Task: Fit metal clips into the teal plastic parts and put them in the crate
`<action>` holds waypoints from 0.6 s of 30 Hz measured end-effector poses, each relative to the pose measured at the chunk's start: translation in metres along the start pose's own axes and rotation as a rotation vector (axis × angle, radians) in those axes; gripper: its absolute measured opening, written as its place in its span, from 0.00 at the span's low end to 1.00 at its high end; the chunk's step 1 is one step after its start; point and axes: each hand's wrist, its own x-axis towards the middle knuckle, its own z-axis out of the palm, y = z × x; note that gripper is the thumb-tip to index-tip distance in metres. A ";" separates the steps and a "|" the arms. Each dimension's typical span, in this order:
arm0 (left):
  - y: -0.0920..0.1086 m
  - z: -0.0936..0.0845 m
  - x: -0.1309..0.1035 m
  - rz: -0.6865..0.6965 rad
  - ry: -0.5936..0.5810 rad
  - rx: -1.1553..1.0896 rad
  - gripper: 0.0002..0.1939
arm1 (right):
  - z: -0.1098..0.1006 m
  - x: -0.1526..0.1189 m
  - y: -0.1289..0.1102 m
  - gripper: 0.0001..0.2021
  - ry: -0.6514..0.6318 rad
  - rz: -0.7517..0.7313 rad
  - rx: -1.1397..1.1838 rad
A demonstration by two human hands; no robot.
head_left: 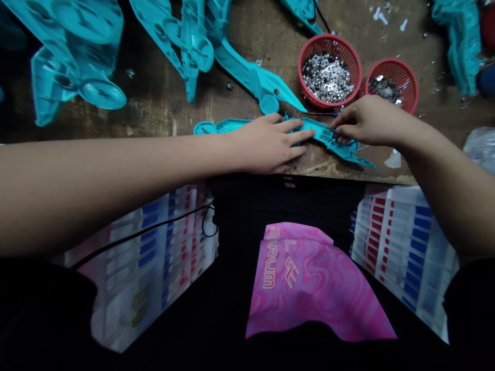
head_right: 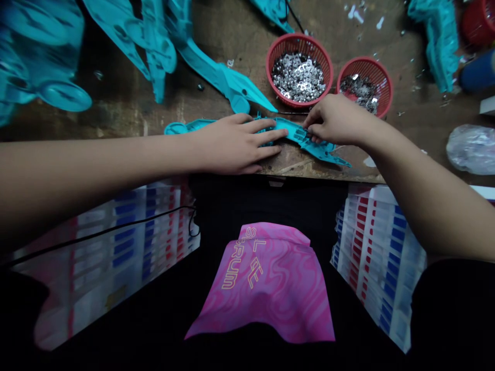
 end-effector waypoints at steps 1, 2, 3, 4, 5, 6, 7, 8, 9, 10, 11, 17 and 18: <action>0.000 -0.001 0.000 -0.001 -0.006 -0.004 0.35 | -0.001 -0.001 -0.001 0.18 -0.007 -0.013 -0.002; 0.000 -0.002 -0.001 -0.002 -0.015 -0.009 0.35 | -0.001 -0.002 -0.002 0.20 -0.015 -0.024 -0.005; 0.000 -0.002 -0.001 -0.002 -0.024 -0.016 0.35 | -0.002 -0.003 -0.003 0.21 -0.020 -0.035 -0.012; 0.000 -0.003 -0.002 -0.002 -0.032 -0.022 0.36 | -0.002 -0.004 -0.003 0.21 -0.020 -0.046 -0.025; 0.000 -0.003 -0.002 -0.002 -0.038 -0.025 0.36 | -0.001 -0.005 -0.004 0.21 -0.013 -0.059 -0.042; 0.000 -0.003 -0.002 -0.003 -0.041 -0.024 0.36 | 0.000 -0.005 -0.004 0.21 0.001 -0.076 -0.062; 0.000 -0.003 -0.002 -0.003 -0.042 -0.019 0.35 | 0.001 -0.005 -0.003 0.20 0.022 -0.098 -0.085; -0.001 -0.003 -0.002 -0.003 -0.044 -0.010 0.35 | 0.002 -0.005 -0.002 0.19 0.045 -0.121 -0.108; -0.001 -0.002 -0.002 -0.001 -0.045 0.001 0.35 | 0.003 -0.005 -0.002 0.18 0.071 -0.142 -0.133; -0.002 -0.001 -0.002 0.002 -0.046 0.010 0.35 | 0.005 -0.005 -0.001 0.17 0.096 -0.157 -0.159; -0.002 0.000 -0.002 0.006 -0.045 0.015 0.36 | 0.006 -0.006 0.000 0.16 0.119 -0.167 -0.187; -0.001 0.000 -0.003 0.011 -0.034 0.004 0.37 | 0.017 -0.009 -0.008 0.13 0.195 -0.253 -0.323; 0.000 0.000 -0.003 0.000 -0.036 0.008 0.37 | 0.021 -0.007 -0.011 0.13 0.209 -0.259 -0.324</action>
